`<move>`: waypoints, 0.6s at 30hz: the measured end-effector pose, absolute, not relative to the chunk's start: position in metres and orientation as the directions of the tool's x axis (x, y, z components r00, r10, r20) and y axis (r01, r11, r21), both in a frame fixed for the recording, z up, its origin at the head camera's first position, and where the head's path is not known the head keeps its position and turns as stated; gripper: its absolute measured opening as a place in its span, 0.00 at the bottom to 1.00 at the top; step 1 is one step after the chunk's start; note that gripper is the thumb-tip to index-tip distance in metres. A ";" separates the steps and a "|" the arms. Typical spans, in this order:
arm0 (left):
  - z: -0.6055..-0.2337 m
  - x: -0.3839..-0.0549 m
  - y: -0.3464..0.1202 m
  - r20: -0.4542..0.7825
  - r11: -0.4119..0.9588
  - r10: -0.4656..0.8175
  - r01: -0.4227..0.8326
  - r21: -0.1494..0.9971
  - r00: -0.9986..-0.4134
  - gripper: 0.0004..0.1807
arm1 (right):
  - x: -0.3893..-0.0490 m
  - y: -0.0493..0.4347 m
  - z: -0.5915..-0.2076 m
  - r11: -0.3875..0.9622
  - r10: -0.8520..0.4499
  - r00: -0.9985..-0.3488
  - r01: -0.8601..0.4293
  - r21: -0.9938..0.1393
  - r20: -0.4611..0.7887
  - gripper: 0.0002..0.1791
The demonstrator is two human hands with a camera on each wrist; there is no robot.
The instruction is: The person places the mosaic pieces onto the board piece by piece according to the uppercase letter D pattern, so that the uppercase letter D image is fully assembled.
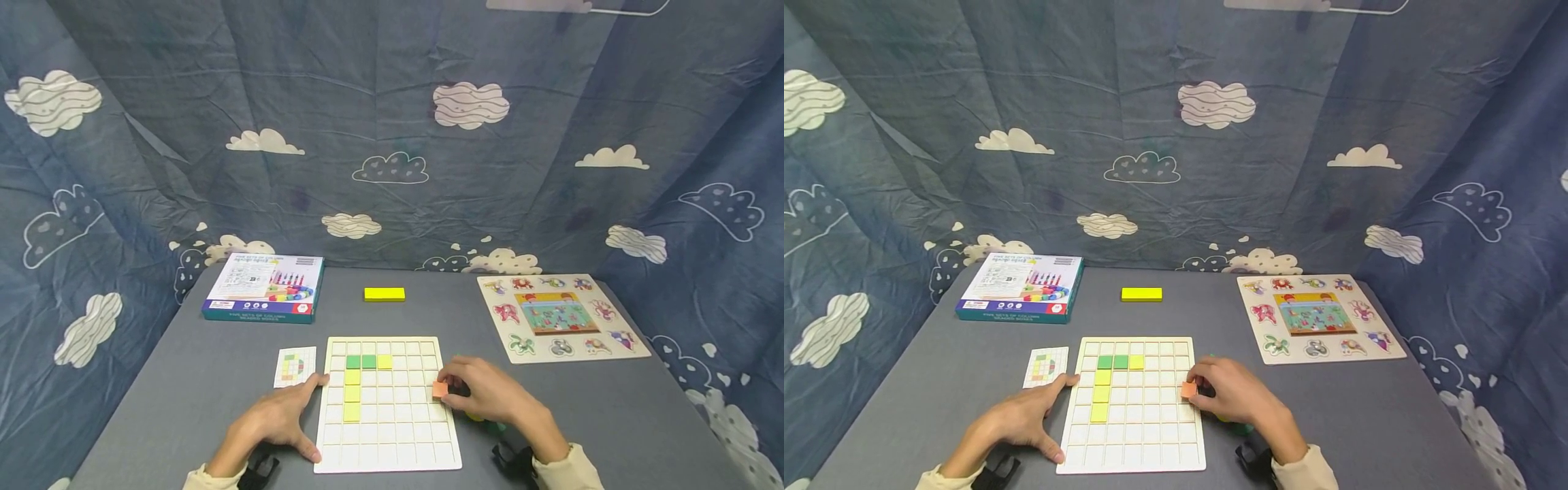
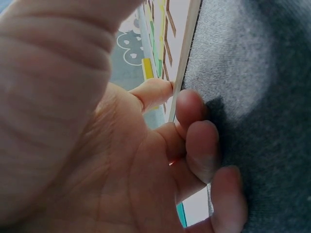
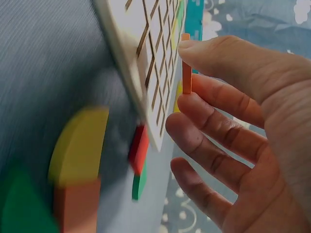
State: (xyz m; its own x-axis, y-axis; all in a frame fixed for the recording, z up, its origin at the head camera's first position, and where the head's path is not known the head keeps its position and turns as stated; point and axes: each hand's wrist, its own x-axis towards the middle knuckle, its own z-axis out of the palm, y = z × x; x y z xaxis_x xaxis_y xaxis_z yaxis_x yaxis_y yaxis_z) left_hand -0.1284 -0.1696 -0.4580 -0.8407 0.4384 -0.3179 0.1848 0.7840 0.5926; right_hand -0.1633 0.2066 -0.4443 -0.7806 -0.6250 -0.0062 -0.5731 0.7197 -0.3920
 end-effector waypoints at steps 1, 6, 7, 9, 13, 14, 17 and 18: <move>-0.458 -0.128 -0.170 -0.316 0.784 0.439 0.188 0.592 -0.841 0.64 | -0.163 0.202 -0.445 0.712 -0.632 -0.775 -0.582 -0.393 0.003 0.09; -0.461 -0.129 -0.170 -0.324 0.788 0.438 0.184 0.588 -0.839 0.65 | -0.164 0.184 -0.446 0.667 -0.682 -0.731 -0.638 -0.385 0.030 0.09; -0.461 -0.129 -0.170 -0.325 0.788 0.436 0.181 0.588 -0.839 0.66 | -0.164 0.181 -0.446 0.659 -0.690 -0.723 -0.644 -0.389 0.030 0.09; -0.462 -0.130 -0.170 -0.330 0.790 0.431 0.175 0.588 -0.840 0.66 | -0.164 0.175 -0.446 0.647 -0.702 -0.712 -0.653 -0.393 0.029 0.10; -0.463 -0.131 -0.170 -0.323 0.783 0.436 0.177 0.597 -0.840 0.66 | -0.164 0.166 -0.446 0.620 -0.719 -0.693 -0.673 -0.403 0.051 0.11; -0.464 -0.131 -0.170 -0.323 0.780 0.439 0.177 0.600 -0.839 0.66 | -0.164 0.163 -0.446 0.614 -0.724 -0.688 -0.679 -0.402 0.057 0.10; -0.463 -0.130 -0.170 -0.317 0.775 0.444 0.181 0.606 -0.838 0.66 | -0.163 0.157 -0.445 0.597 -0.737 -0.673 -0.691 -0.408 0.063 0.10; -0.463 -0.131 -0.171 -0.313 0.772 0.449 0.187 0.607 -0.837 0.66 | -0.163 0.155 -0.446 0.594 -0.739 -0.670 -0.693 -0.407 0.063 0.10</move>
State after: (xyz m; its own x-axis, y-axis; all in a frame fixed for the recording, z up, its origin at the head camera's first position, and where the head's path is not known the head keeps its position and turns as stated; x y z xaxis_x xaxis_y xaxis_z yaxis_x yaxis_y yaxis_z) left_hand -0.1306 -0.1706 -0.4635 -0.8371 0.4486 -0.3131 0.1868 0.7723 0.6072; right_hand -0.1629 0.1550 -0.4459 -0.6705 -0.7392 0.0631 -0.6935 0.5942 -0.4074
